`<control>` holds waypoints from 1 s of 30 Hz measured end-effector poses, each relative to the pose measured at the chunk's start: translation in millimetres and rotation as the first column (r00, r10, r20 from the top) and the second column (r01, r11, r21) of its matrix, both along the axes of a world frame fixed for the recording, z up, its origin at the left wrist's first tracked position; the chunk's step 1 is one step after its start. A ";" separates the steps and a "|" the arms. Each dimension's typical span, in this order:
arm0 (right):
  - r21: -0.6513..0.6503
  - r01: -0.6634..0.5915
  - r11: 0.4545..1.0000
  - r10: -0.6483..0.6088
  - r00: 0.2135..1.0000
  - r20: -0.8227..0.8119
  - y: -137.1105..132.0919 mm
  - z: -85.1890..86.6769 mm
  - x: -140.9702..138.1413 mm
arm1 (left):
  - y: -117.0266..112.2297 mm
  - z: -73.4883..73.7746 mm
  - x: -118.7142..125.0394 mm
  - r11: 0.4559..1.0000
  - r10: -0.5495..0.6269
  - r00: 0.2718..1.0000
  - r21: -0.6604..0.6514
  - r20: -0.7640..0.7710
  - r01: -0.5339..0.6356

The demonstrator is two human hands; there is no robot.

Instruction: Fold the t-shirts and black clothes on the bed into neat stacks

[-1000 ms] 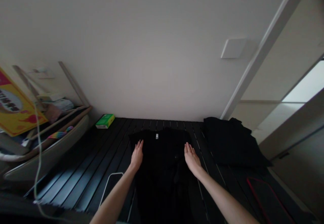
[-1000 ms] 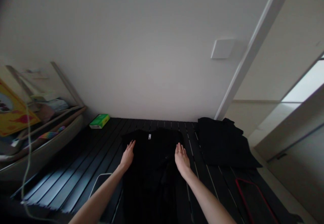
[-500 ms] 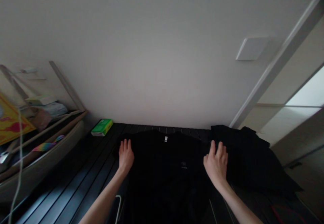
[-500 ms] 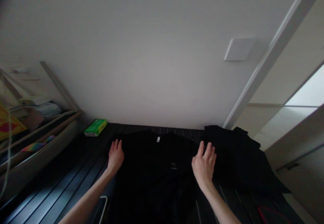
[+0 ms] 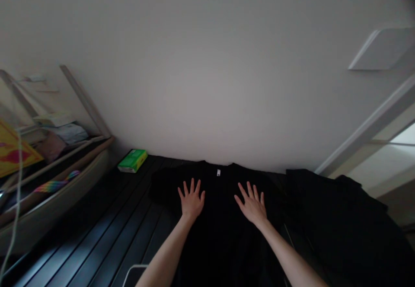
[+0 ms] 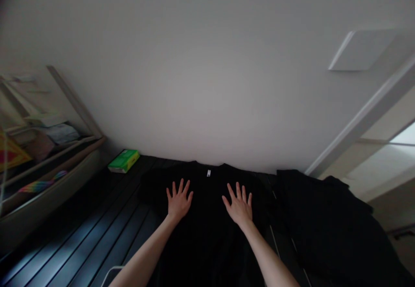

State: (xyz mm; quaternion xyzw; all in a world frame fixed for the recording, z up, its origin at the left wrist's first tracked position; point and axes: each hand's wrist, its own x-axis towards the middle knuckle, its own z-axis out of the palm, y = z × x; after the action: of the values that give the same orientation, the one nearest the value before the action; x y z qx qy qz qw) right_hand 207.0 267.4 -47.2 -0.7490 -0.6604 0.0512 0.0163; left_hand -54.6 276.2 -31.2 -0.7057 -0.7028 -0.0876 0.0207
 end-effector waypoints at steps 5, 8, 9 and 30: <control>0.035 -0.033 0.999 0.033 0.999 -0.001 4.0 -2.1 4.9 | 2.5 6.4 0.7 0.999 -0.035 0.998 -0.027 0.049 0.036; 0.045 -0.031 0.998 0.031 1.000 0.004 1.3 -4.5 4.6 | -19.2 10.0 -5.8 0.994 -0.101 0.993 -0.033 0.062 0.103; 0.044 -0.030 0.999 0.029 1.000 0.005 0.8 -5.1 4.7 | -29.9 10.9 -8.6 0.991 -0.124 0.990 -0.037 0.064 0.126; 0.015 -0.719 0.695 0.665 0.634 -0.395 -230.5 70.0 9.3 | -250.6 84.7 -77.3 0.808 -0.376 0.904 -0.406 0.202 0.426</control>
State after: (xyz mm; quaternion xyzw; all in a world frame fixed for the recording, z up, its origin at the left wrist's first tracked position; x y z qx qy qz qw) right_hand 216.4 36.9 22.8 -0.4129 -0.8758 0.2412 0.0659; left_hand -132.0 25.6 53.6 -0.8181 -0.5390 0.0322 -0.1980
